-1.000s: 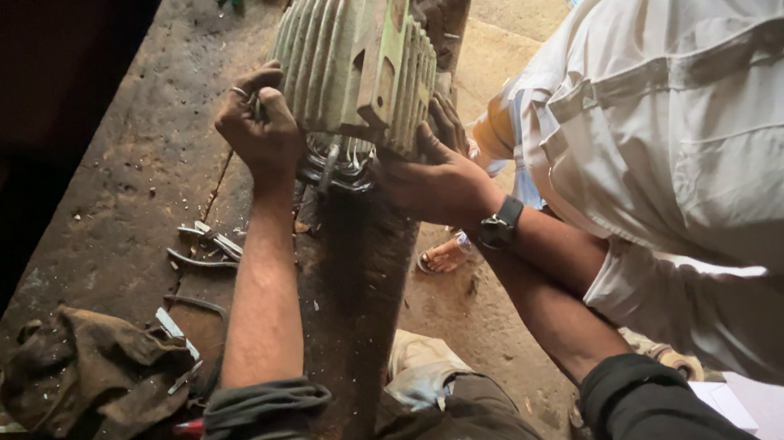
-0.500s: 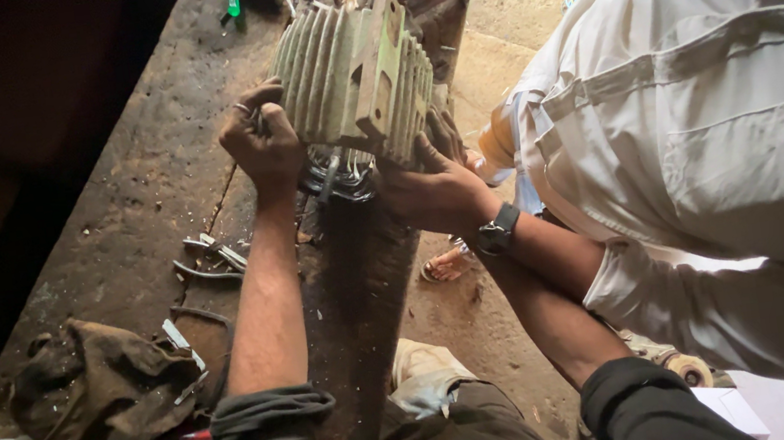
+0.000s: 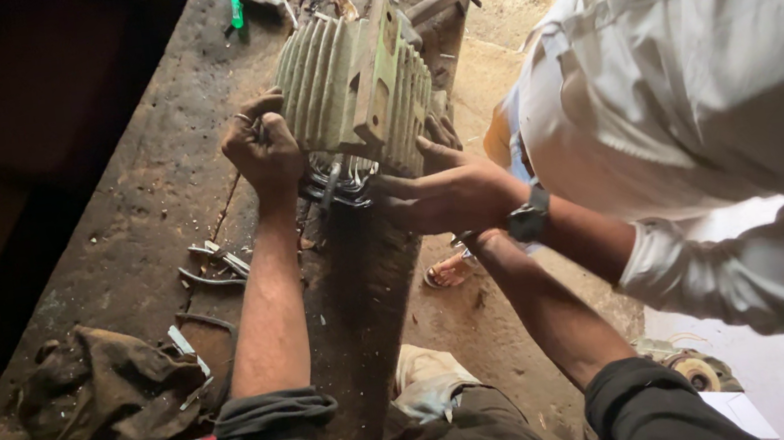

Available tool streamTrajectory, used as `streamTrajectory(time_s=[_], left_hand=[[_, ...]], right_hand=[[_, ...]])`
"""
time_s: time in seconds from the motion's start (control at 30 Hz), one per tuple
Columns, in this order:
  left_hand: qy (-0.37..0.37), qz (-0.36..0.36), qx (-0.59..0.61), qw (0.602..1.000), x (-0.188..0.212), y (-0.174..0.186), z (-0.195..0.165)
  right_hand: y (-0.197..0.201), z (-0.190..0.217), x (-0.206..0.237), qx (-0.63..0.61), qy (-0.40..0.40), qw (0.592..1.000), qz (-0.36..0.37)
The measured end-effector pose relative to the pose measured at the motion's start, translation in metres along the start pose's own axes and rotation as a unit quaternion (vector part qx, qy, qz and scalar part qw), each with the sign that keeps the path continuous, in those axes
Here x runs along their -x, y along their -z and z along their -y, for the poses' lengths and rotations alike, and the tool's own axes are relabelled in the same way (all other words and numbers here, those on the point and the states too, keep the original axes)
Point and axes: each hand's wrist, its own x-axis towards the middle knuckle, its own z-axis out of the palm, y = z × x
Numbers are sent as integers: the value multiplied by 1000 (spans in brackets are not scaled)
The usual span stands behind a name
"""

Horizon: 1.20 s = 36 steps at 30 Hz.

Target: The person works on an electric motor housing on a cluttered workbench, prying and scraping inside the housing with a flat blade tool, then using a red-handled screwdriver on the motor and tapping it with a hammer. They lift, reposition, and shake the motor housing to loosen its internal components while a second person assists at the bench.

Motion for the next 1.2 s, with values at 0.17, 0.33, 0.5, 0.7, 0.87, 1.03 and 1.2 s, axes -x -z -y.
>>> streamTrajectory(time_s=[0.17, 0.33, 0.5, 0.7, 0.87, 1.03, 1.2], left_hand=[[10, 9, -14, 1000, -4, 0, -8], [38, 12, 23, 999, -9, -1, -22], [-30, 125, -154, 980, -15, 6, -42], [12, 222, -235, 946, -19, 3, -67], [10, 203, -207, 957, -18, -2, -70], [34, 210, -191, 958, -14, 4, -68], [29, 196, -187, 962, -15, 8, -68]], right_hand=[[-7, 23, -8, -209, -281, 935, -59], [-24, 82, -17, -560, -577, 589, -76], [-27, 71, -11, -651, -562, 510, 2], [10, 34, -49, -552, -664, 505, -21], [10, 39, -46, -660, -654, 370, 7], [-11, 69, -43, -524, -629, 573, -41], [-17, 80, -45, -536, -637, 553, -1]])
